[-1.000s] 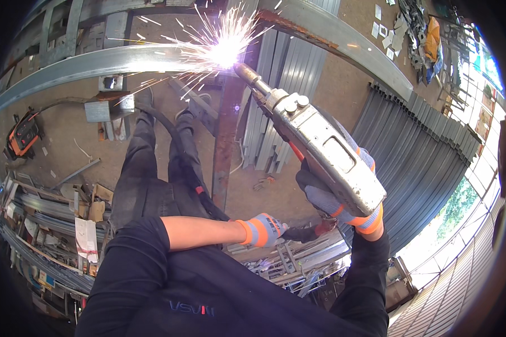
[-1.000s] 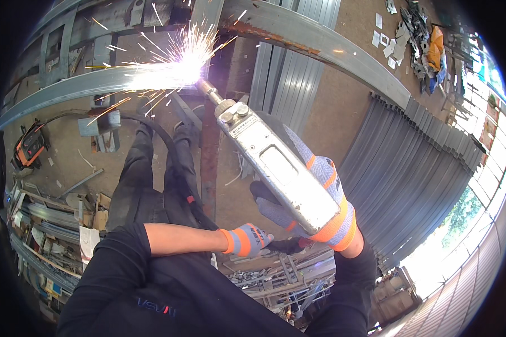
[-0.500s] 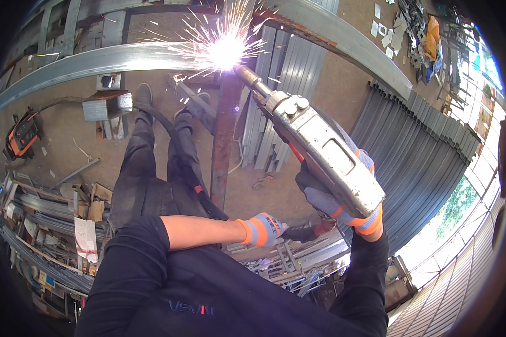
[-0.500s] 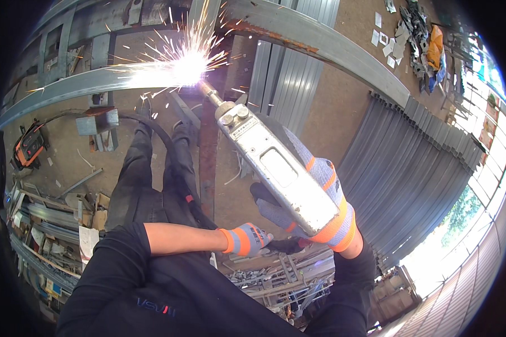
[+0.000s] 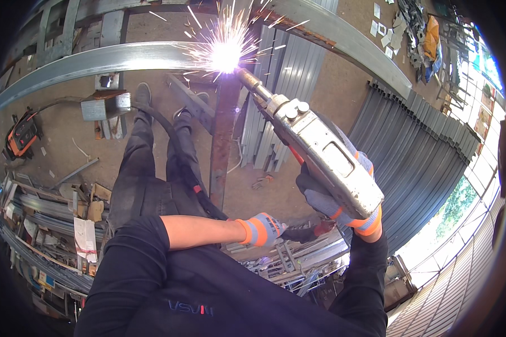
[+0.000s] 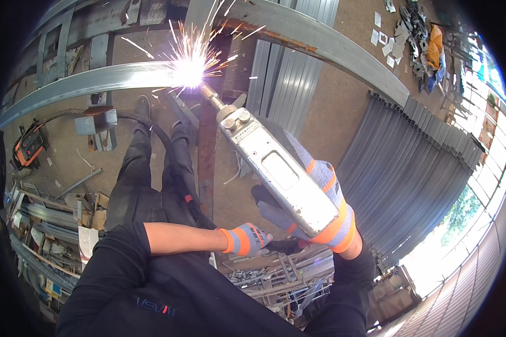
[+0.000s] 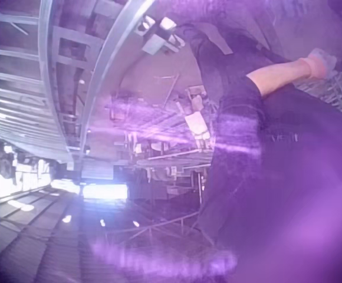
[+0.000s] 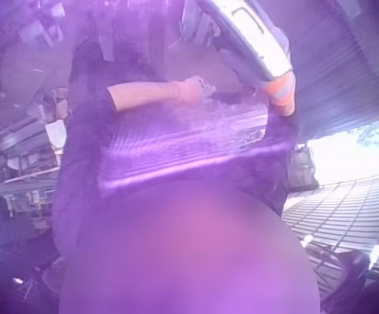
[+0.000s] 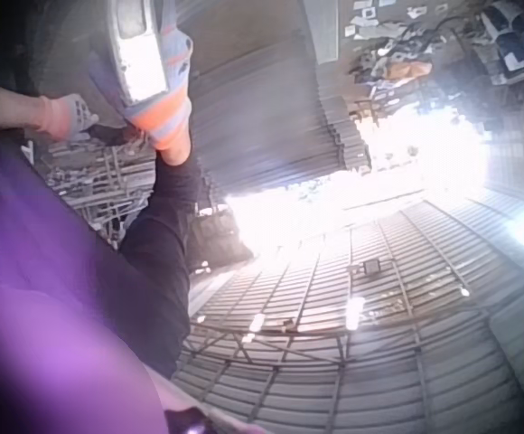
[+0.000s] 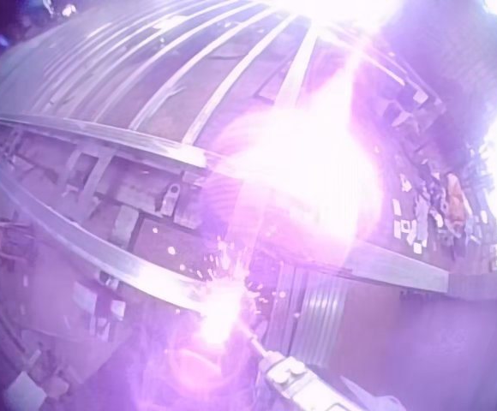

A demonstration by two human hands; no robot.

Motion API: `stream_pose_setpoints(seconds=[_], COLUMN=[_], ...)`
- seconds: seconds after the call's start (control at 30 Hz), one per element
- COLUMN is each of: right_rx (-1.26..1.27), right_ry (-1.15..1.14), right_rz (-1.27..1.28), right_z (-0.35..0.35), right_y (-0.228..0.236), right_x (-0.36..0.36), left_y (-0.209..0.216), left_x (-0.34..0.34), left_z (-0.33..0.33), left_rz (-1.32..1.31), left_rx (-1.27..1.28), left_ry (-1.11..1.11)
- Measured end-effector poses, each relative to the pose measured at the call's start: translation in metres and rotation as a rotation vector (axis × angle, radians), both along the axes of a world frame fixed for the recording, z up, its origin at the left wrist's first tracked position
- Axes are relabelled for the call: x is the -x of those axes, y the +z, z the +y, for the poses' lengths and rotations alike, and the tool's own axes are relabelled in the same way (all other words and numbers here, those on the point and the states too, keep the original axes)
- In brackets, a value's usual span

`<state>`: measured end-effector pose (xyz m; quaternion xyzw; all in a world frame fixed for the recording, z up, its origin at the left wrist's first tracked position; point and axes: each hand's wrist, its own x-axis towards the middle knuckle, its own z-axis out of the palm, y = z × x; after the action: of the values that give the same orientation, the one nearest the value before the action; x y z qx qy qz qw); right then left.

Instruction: The person welds a metal frame using a handheld welding torch. They move along the frame, applying welds at multiple joints while wearing gloves. Sparks are visible during welding. The person adjusts position and repositions the torch to continue welding different sections of the frame.

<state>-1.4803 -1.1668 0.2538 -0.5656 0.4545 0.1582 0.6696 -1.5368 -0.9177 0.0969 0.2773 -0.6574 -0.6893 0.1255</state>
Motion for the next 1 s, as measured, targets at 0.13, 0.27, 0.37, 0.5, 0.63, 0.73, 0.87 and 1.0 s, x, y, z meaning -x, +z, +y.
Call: stream_pose_setpoints(seconds=[0.13,0.27,0.37,0.5,0.63,0.73,0.87,1.0], right_rx=[-0.072,0.112,0.243,0.093,0.156,0.304,0.028,0.025], right_ry=[-0.081,0.080,0.219,0.050,0.106,0.323,0.024,0.019], right_rz=[0.023,-0.065,-0.125,0.018,0.000,-0.181,0.024,0.003], right_z=[0.001,0.001,0.000,0.002,0.002,-0.005,0.003,0.004], right_y=[0.002,-0.002,-0.008,-0.001,0.001,-0.007,0.001,0.001], right_x=[0.000,0.003,0.011,0.005,0.003,0.010,0.011,0.013], left_y=[0.001,0.001,0.001,-0.001,-0.001,0.001,0.000,-0.002], left_x=[-0.001,0.000,0.000,0.004,0.003,0.003,0.005,0.009], left_z=[-0.002,-0.002,-0.002,0.000,-0.001,-0.002,0.000,0.003], left_rz=[0.001,-0.001,0.004,-0.001,0.016,0.012,0.000,0.008], left_rx=[-0.013,-0.009,-0.007,-0.010,-0.013,-0.003,0.003,0.000], left_ry=[-0.024,-0.022,-0.026,-0.025,-0.019,-0.022,-0.023,-0.017])
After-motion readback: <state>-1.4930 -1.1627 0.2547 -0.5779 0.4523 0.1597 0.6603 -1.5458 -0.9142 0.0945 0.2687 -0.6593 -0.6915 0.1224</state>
